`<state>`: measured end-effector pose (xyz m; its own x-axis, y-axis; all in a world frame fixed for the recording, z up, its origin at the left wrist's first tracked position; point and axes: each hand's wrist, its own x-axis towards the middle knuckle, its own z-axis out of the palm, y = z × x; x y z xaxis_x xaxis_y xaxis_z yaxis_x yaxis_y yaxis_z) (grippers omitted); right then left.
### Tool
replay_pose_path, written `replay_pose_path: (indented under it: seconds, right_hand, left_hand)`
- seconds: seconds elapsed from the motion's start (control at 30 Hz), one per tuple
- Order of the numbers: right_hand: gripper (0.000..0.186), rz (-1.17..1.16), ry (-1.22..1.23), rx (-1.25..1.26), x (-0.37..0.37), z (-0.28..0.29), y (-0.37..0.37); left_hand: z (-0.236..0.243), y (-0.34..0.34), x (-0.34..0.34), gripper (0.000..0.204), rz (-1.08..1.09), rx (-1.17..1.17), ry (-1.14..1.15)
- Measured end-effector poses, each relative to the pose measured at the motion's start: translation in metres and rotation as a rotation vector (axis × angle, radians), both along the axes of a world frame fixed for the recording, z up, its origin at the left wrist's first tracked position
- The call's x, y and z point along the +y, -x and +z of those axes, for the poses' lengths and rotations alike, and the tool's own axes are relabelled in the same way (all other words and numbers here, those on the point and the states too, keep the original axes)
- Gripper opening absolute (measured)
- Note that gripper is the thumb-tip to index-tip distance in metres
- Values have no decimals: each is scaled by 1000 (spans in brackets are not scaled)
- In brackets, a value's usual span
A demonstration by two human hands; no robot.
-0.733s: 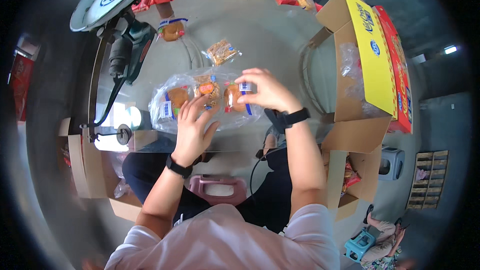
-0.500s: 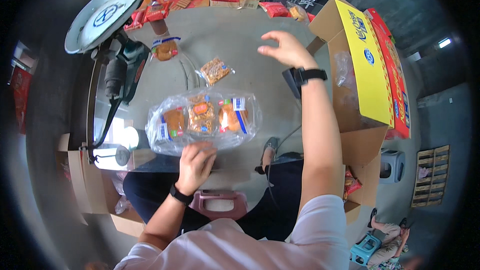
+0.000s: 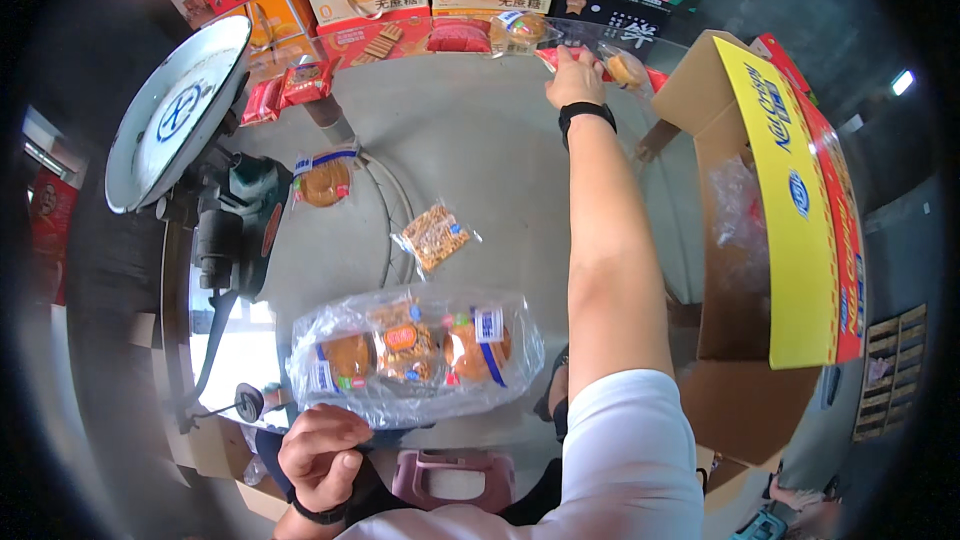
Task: Packing individual packaged snacks into a larger plastic bag.
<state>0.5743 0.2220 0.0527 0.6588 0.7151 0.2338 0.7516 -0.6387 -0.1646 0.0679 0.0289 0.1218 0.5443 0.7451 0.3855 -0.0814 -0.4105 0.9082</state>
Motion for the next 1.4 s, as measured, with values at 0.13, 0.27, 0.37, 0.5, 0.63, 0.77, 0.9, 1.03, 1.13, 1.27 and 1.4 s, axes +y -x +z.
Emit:
replay_pose_path:
  seconds: [0.13, 0.27, 0.37, 0.5, 0.63, 0.77, 0.9, 1.03, 1.13, 1.27, 1.4]
  right_hand:
    - [81, -25, 19, 33, 27, -15, -20]
    - [64, 84, -17, -83, 23, -45, -39]
    - [45, 189, -102, -86, 11, -37, -37]
    - [32, 270, -151, -153, -22, -29, 5]
    - [34, 381, -163, 83, -87, -6, 56]
    - [32, 390, -306, 386, -177, 15, 104]
    - [33, 279, -720, 821, -247, 58, 176]
    - [34, 471, -886, 1203, -319, 119, 256]
    - [38, 616, -672, 1315, -353, 144, 300]
    - [44, 716, -595, 1291, -380, 150, 348]
    - [37, 649, -717, 1274, -401, 135, 381]
  left_hand:
    - [-6, -13, 1, 12, -51, -78, 180]
    - [-8, -25, 11, 14, -85, -20, 179]
    - [-11, -34, 19, 14, -55, 20, 107]
    - [-4, -44, 13, 15, -13, 60, 97]
    - [4, -46, -7, 13, -50, 57, 167]
    - [9, -40, -33, 15, -34, 2, 288]
    - [17, -17, -57, 21, -20, -65, 378]
    - [41, -11, -69, 48, 176, 21, -14]
    - [67, -2, -71, 63, 165, 121, -292]
    - [75, 17, -95, 65, -115, 164, -53]
    - [53, 32, -124, 52, -248, -73, 363]
